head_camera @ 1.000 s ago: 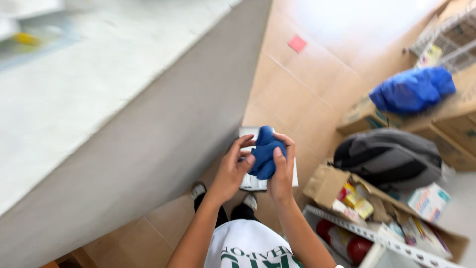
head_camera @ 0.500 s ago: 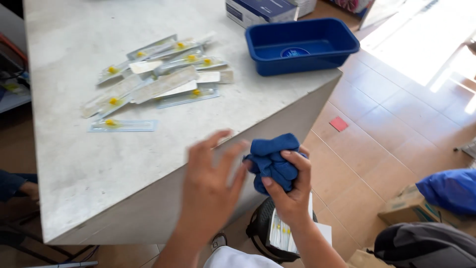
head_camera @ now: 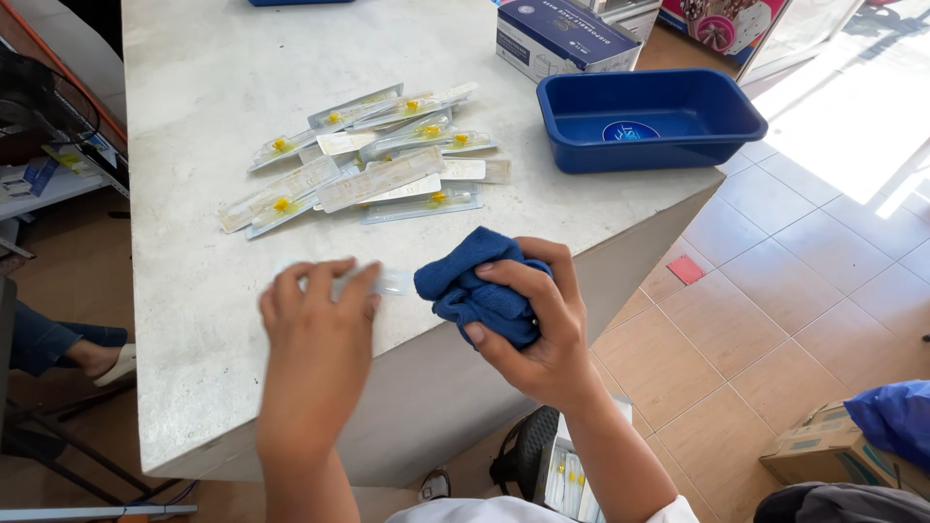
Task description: Cleaning individual packaged IV catheters with a cloth and organizing them into a cardboard box.
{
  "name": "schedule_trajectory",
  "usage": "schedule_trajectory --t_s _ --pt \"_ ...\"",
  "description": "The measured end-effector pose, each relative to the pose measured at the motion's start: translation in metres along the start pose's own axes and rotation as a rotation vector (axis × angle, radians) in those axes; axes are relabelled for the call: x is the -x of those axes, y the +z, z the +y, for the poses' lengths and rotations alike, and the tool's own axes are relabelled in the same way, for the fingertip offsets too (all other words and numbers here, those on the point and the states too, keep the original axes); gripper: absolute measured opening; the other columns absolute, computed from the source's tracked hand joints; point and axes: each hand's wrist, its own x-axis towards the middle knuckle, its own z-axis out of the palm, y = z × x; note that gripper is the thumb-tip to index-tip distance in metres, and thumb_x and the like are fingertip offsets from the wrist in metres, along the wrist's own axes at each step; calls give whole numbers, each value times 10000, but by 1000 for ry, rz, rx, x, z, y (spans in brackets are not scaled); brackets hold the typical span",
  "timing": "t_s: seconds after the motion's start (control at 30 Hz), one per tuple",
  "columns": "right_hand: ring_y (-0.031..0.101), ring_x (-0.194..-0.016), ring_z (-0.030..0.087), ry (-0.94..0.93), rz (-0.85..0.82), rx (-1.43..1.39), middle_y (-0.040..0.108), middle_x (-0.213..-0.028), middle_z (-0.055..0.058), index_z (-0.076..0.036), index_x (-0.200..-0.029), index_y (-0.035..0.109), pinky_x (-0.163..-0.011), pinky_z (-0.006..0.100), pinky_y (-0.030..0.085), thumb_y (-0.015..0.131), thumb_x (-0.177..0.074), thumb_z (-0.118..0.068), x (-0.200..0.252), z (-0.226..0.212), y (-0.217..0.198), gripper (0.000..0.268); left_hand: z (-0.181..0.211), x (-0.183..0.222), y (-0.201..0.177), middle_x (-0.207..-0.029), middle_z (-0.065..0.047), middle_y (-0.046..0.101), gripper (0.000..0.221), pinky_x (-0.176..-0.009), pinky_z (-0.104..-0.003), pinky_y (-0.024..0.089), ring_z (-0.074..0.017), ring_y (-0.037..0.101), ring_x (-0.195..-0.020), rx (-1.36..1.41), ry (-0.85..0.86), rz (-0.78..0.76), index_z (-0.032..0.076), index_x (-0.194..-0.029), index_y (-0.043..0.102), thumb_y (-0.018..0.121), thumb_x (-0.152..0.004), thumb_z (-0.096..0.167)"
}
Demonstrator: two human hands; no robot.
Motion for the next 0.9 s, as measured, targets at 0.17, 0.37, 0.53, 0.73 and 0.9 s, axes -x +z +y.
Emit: schedule_trajectory --t_s 0.17,0.37,0.53,0.73,0.9 --pt "667 -878 238 -57 2 241 612 -1120 118 -111 -1143 679 -719 319 599 842 -791 -270 -14 -6 3 419 34 -6 15 -992 -68 575 133 -903 -409 410 -247 480 -938 180 143 -20 58 -895 720 657 -802 -13" --pt "566 -993 294 -82 -113 435 603 -1078 130 -41 -1015 707 -826 397 538 726 -838 -242 -31 10 4 268 36 -13 12 -990 -33 638 80 -709 -344 495 -200 554 -866 195 80 6 76 -931 736 706 -859 95" --pt "599 -961 273 -51 -192 421 620 -1072 140 -29 -1019 700 -784 369 556 735 -827 -229 -32 12 3 279 12 -1 -7 -972 28 679 274 -649 -314 499 -131 628 -849 175 -126 -51 155 -1021 789 797 -842 362" --pt "639 -953 275 79 -257 280 579 -1118 139 -39 -1047 702 -816 353 577 698 -852 -289 -38 13 1 317 0 6 -7 -825 22 662 234 -593 -318 480 -122 602 -744 166 -225 -72 161 -967 823 834 -801 325" --pt "563 -1204 326 -183 -403 249 557 -1388 138 -97 -1079 687 -1020 457 488 667 -800 -156 -61 -29 19 287 -2 11 -6 -824 17 635 200 -612 -331 476 -158 583 -749 194 -141 -15 154 -945 807 839 -777 258"
